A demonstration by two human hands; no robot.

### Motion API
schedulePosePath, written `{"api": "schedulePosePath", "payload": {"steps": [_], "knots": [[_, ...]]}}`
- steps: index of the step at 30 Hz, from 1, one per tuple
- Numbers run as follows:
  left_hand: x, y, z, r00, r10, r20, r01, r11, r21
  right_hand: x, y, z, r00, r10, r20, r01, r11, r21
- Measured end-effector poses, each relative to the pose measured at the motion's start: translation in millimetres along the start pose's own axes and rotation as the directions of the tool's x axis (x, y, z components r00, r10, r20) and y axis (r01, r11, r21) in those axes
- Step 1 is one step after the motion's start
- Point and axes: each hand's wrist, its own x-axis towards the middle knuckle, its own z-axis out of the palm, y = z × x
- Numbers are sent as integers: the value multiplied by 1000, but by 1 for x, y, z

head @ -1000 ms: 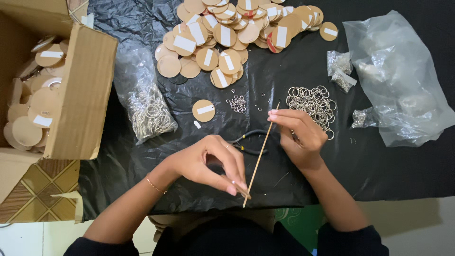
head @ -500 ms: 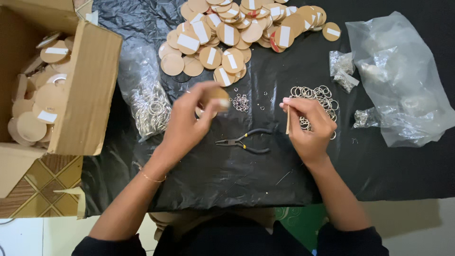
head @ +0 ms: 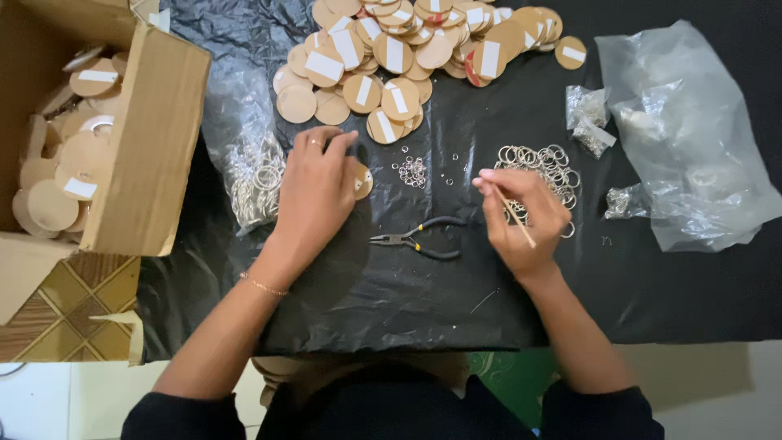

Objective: The person assembles keychains by hand using pliers to attach small metal rings and larger key rings to wooden discs.

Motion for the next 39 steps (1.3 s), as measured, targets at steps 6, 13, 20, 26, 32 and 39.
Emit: {"api": "schedulePosePath", "payload": {"steps": [6,13,20,26,32,39], "knots": [[44,5,21,992,81,-98,-92,989,-119,-7,-6,2,998,-48,44,45,996,79],[78,-8,67,993,-7,-116,19,995,101,-8,-8,-4,980,-122,155,115,992,53],[71,1,35,988,-150,-32,115,864,-490,-10,-6,-3,983,-85,163,72,994,81],[36,22,18,945,-281,166,244,269,-932,-13,-9,6,989,140,44,-147,940,309],[-4,43,21,952,-223,209,264,255,-930,-19,-9,8,962,250,111,-268,780,565],[-15,62,12,932,-165,323,349,169,-922,-23,-12,12,968,216,125,-250,808,534]]}}
